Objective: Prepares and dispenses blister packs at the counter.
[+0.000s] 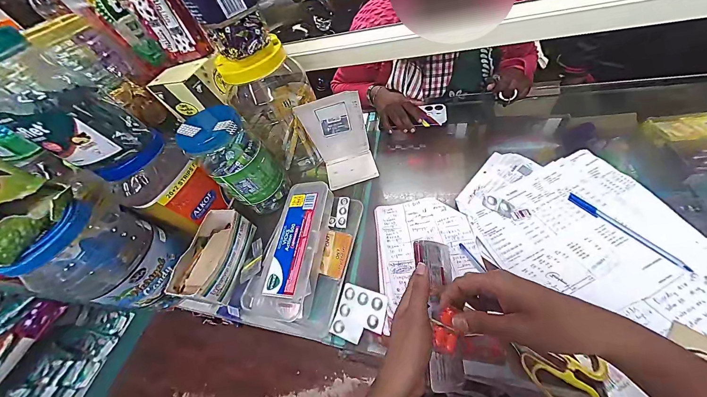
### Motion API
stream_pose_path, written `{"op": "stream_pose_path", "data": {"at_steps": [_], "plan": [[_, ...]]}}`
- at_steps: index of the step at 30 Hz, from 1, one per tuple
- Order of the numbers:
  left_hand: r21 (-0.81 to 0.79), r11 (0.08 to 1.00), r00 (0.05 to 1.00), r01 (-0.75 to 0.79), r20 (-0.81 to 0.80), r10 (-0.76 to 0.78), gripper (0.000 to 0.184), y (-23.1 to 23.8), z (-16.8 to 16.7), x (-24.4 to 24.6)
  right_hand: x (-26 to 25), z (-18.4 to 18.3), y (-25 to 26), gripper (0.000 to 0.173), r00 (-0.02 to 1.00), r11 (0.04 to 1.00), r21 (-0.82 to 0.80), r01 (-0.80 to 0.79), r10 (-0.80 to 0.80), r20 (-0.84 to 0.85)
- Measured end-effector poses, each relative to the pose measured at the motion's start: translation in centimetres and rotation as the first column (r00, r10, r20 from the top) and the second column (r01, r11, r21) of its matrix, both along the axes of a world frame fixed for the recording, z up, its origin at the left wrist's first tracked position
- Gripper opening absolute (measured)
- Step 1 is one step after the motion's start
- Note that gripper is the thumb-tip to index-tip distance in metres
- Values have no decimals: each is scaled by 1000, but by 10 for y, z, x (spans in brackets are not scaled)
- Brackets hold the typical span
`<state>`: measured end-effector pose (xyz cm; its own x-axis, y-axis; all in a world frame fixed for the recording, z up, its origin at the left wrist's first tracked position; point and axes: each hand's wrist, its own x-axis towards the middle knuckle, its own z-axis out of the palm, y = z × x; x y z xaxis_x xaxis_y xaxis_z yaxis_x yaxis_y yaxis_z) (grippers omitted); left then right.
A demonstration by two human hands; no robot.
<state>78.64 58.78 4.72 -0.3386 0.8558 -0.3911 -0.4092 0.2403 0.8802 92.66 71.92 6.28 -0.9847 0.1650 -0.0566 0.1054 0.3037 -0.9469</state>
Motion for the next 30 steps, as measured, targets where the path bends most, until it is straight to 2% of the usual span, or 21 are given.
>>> {"op": "stream_pose_path", "data": {"at_steps": [3,7,11,14,17,19,20,21,22,23,24,25,28,30], "plan": [[6,1000,1000,-7,6,7,58,1,-2,-1,-4,1,-3,35,999,999,43,7,-8,37],[37,999,999,16,-30,-15,58,0,-2,-1,-5,-1,-7,25,997,984,169,62,-67,23],[50,998,1000,22,8,-23,55,-1,-6,0,-5,5,1,21,995,991,111,-69,61,76],[39,999,997,-8,78,5,52,0,-4,4,-5,8,8,19,992,994,25,-104,102,73],[40,999,989,-17,146,11,50,1,-2,6,-4,7,8,19,993,998,-18,-58,59,102],[21,999,977,-38,212,33,50,2,-3,7,-1,7,2,23,996,997,66,49,-54,73],[11,999,967,-48,250,44,52,2,-3,7,3,6,-5,26,989,970,197,144,-146,-6],[-1,998,955,-66,288,64,54,2,-4,6,6,3,-12,28,960,893,355,277,-245,-134],[-8,997,939,-82,336,80,56,2,-5,6,8,0,-16,27,909,775,478,412,-315,-273],[-4,996,919,-88,386,83,58,1,-5,5,10,-2,-19,25,856,671,535,513,-358,-373],[-6,995,898,-102,429,95,61,1,-5,5,12,-4,-22,24,818,606,553,572,-378,-433],[-10,993,885,-114,453,106,61,0,-4,5,14,-7,-27,23,802,574,562,595,-376,-464],[-6,991,881,-133,456,121,64,0,-3,6,12,-23,-43,18,801,559,588,584,-280,-529],[12,992,883,-125,458,106,64,0,-3,8,8,-31,-49,18,793,497,638,589,-203,-574]]}}
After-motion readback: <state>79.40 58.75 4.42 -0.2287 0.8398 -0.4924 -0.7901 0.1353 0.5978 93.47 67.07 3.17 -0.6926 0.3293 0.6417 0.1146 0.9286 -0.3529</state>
